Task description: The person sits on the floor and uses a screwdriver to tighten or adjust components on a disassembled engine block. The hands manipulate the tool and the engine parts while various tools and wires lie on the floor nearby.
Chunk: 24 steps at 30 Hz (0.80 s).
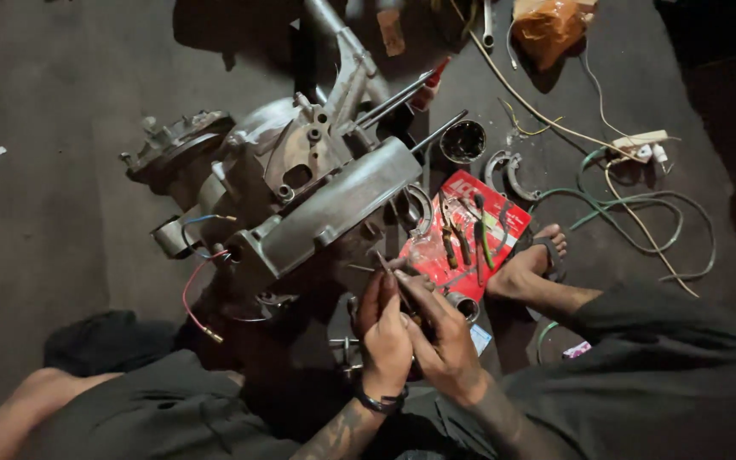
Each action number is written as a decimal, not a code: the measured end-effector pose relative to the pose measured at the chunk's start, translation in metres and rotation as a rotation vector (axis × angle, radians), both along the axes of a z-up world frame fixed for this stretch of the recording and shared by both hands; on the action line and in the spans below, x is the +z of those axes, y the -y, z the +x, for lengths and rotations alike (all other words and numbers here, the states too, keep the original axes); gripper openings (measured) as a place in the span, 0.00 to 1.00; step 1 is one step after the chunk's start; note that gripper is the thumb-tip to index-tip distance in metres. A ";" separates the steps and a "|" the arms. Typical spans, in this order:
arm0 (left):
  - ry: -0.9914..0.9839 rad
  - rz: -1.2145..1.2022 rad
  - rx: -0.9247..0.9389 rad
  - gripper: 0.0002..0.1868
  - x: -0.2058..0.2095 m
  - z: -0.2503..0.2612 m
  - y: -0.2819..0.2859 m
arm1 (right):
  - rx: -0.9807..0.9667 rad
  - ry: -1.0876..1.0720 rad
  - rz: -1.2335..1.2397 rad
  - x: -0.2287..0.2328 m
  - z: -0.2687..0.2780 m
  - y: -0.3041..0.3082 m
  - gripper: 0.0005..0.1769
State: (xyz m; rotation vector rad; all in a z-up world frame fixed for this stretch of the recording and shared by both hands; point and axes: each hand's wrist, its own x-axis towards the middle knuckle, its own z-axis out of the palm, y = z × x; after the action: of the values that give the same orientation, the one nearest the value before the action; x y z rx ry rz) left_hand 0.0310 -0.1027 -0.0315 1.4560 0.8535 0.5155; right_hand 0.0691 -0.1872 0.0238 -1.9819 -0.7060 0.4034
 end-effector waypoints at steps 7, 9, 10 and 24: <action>0.133 -0.390 -0.057 0.17 0.016 0.016 -0.010 | -0.074 0.059 -0.019 -0.021 -0.006 -0.008 0.29; 0.137 -0.385 -0.050 0.17 0.002 0.020 -0.008 | -0.078 0.085 -0.067 -0.022 -0.004 -0.008 0.30; 0.139 -0.384 -0.051 0.17 0.006 0.021 -0.009 | -0.077 0.087 -0.065 -0.021 -0.003 -0.008 0.30; 0.433 -0.744 0.014 0.15 0.008 0.012 -0.004 | 0.134 0.121 -0.070 -0.005 0.009 -0.001 0.30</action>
State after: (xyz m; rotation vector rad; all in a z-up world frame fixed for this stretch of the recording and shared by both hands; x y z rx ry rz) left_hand 0.0432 -0.0989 -0.0238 0.6246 0.6071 0.4343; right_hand 0.0778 -0.1864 0.0190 -2.0442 -0.9166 0.3950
